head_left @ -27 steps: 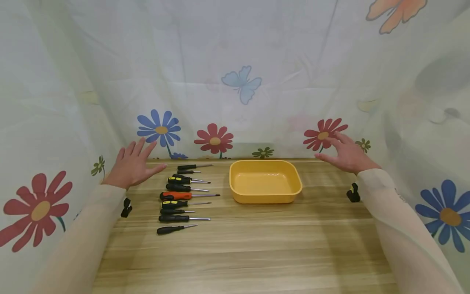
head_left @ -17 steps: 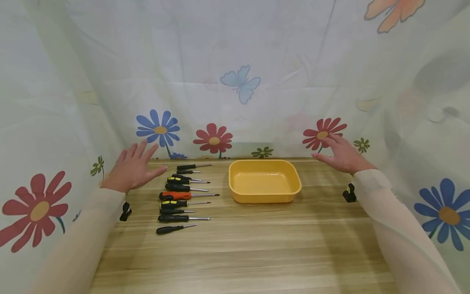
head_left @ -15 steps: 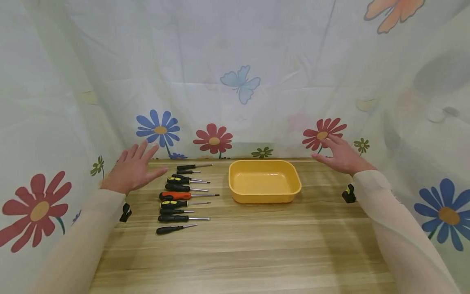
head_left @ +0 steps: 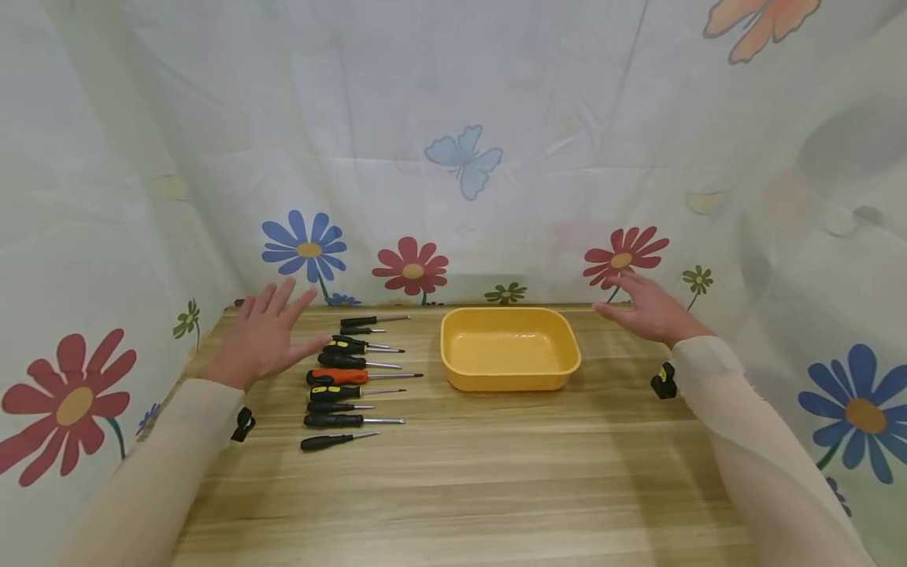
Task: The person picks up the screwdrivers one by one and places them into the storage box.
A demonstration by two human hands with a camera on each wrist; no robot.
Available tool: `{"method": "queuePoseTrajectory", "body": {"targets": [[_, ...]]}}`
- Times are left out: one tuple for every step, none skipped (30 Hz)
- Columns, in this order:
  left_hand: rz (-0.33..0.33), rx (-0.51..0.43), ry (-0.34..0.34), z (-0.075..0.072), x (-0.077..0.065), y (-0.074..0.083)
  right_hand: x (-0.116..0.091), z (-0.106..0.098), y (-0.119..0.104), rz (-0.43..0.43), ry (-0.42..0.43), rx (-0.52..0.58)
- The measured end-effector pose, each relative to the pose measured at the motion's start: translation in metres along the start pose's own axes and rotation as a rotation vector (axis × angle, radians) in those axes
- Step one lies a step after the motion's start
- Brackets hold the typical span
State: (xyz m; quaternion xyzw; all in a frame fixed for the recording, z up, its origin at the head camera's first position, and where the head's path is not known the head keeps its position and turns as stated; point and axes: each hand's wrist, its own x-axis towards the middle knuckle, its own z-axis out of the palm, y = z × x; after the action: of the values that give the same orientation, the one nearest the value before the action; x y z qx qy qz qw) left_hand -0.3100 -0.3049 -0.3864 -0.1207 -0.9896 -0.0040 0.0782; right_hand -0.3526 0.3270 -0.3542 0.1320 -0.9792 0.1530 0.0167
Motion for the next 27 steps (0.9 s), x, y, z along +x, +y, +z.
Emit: {"method": "queuePoseTrajectory", "body": {"targets": [[0.002, 0.001, 0.002, 0.001, -0.001, 0.0, 0.0, 0.002, 0.0, 0.0, -0.003, -0.001], [0.004, 0.001, 0.005, 0.003, -0.002, 0.001, 0.0, 0.003, 0.001, -0.005, -0.009, -0.005], [0.006, 0.003, 0.007, 0.004, -0.003, 0.001, 0.0, 0.004, 0.001, -0.008, -0.014, -0.01], [0.008, 0.006, 0.011, 0.006, -0.004, 0.001, 0.0, 0.006, 0.001, -0.009, -0.019, -0.012], [0.009, 0.011, 0.013, 0.007, -0.005, 0.002, 0.0, 0.007, 0.001, -0.012, -0.023, -0.009], [0.009, 0.014, 0.015, 0.008, -0.006, 0.002, 0.0, 0.008, 0.001, -0.013, -0.028, -0.012], [0.007, 0.013, 0.017, 0.009, -0.006, 0.002, 0.0, 0.008, 0.001, -0.013, -0.029, -0.012], [0.006, 0.015, 0.017, 0.01, -0.007, 0.003, -0.001, 0.009, 0.001, -0.015, -0.027, -0.019], [0.002, 0.015, 0.017, 0.01, -0.008, 0.003, -0.002, 0.009, -0.001, -0.008, -0.022, -0.026], [0.0, 0.012, 0.02, 0.01, -0.008, 0.004, -0.002, 0.01, -0.001, -0.001, -0.016, -0.037], [-0.006, 0.009, 0.018, 0.01, -0.008, 0.004, -0.002, 0.01, -0.002, 0.007, -0.01, -0.053], [-0.011, 0.006, 0.018, 0.01, -0.008, 0.004, -0.002, 0.011, -0.003, 0.016, -0.005, -0.07], [-0.016, 0.003, 0.018, 0.01, -0.008, 0.004, -0.003, 0.011, -0.004, 0.026, 0.001, -0.086], [-0.022, 0.0, 0.015, 0.009, -0.008, 0.004, -0.003, 0.012, -0.004, 0.039, 0.005, -0.102], [-0.026, -0.006, 0.012, 0.009, -0.007, 0.003, -0.003, 0.012, -0.005, 0.054, 0.006, -0.113], [-0.029, -0.013, 0.007, 0.008, -0.007, 0.003, -0.003, 0.013, -0.005, 0.067, 0.002, -0.123], [-0.035, -0.014, -0.001, 0.008, -0.006, 0.002, -0.004, 0.013, -0.006, 0.076, 0.0, -0.132], [-0.038, -0.021, -0.01, 0.007, -0.006, 0.001, -0.004, 0.014, -0.006, 0.083, -0.002, -0.137], [-0.042, -0.027, -0.019, 0.006, -0.006, 0.001, -0.004, 0.014, -0.006, 0.09, -0.003, -0.141], [-0.046, -0.033, -0.027, 0.006, -0.006, 0.001, -0.005, 0.014, -0.005, 0.096, -0.006, -0.147], [-0.048, -0.04, -0.034, 0.005, -0.005, 0.001, -0.005, 0.013, -0.005, 0.1, -0.008, -0.148], [-0.052, -0.046, -0.04, 0.004, -0.005, 0.001, -0.006, 0.013, -0.005, 0.103, -0.011, -0.151], [-0.055, -0.049, -0.043, 0.004, -0.005, 0.0, -0.007, 0.013, -0.004, 0.106, -0.011, -0.152], [-0.057, -0.054, -0.046, 0.004, -0.005, 0.0, -0.007, 0.013, -0.004, 0.111, -0.012, -0.152], [-0.057, -0.054, -0.046, 0.004, -0.005, 0.0, -0.008, 0.013, -0.004, 0.115, -0.013, -0.155], [-0.057, -0.055, -0.045, 0.004, -0.004, 0.0, -0.009, 0.013, -0.004, 0.121, -0.014, -0.157], [-0.058, -0.055, -0.045, 0.004, -0.004, 0.0, -0.01, 0.013, -0.004, 0.127, -0.016, -0.155]]}}
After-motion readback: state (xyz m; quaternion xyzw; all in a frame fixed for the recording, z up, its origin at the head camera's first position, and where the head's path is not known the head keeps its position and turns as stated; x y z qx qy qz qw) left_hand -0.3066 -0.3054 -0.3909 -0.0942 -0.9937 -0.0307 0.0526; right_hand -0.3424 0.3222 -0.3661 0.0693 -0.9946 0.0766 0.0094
